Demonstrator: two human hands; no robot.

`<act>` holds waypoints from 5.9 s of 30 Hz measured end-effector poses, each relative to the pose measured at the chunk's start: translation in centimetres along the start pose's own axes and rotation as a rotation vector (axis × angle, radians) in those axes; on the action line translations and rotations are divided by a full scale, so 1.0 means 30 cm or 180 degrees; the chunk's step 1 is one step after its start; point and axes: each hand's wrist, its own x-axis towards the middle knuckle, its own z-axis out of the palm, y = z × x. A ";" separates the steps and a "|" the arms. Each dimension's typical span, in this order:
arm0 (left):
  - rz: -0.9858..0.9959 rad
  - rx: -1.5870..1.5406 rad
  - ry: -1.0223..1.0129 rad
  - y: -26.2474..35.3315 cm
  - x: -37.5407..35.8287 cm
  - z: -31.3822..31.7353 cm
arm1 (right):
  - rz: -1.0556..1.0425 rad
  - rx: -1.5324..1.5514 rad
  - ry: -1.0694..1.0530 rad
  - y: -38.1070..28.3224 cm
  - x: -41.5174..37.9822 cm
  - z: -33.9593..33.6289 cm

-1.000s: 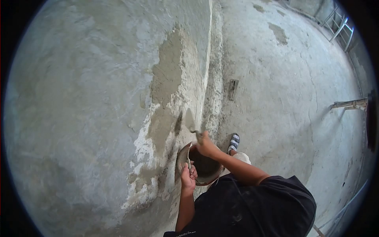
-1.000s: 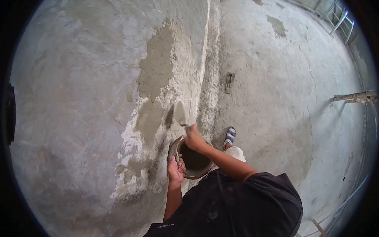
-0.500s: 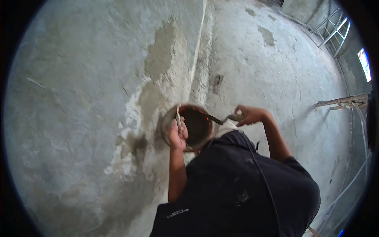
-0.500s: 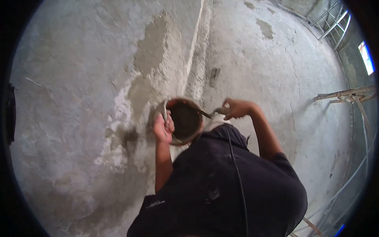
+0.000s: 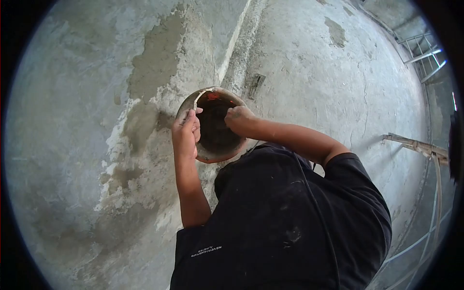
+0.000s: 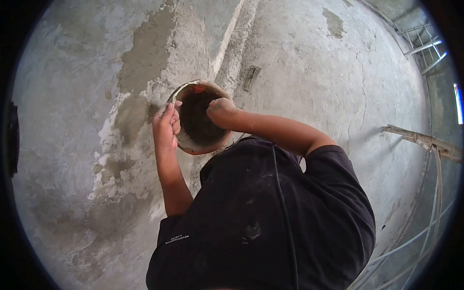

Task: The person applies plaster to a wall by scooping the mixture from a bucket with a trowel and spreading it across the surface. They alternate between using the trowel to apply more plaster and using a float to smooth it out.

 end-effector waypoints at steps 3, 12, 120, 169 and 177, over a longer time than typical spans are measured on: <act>-0.0021 0.0030 0.0044 -0.038 0.062 0.107 | -0.0018 0.0407 -0.0310 0.094 -0.031 -0.004; -0.0235 0.0018 -0.0392 -0.099 0.157 0.300 | 0.0348 0.2263 -0.2089 0.421 -0.088 -0.087; -0.1403 -0.0893 -0.0074 -0.476 0.272 -0.586 | 0.1595 0.4618 0.2010 -0.036 0.450 0.440; -0.0980 -0.0756 0.0486 -0.539 0.228 -0.427 | 0.1629 0.8002 0.0997 0.217 -0.041 0.478; -0.0975 -0.0584 0.0232 -0.573 0.218 -0.454 | 0.1675 0.6842 0.2468 0.227 0.320 0.298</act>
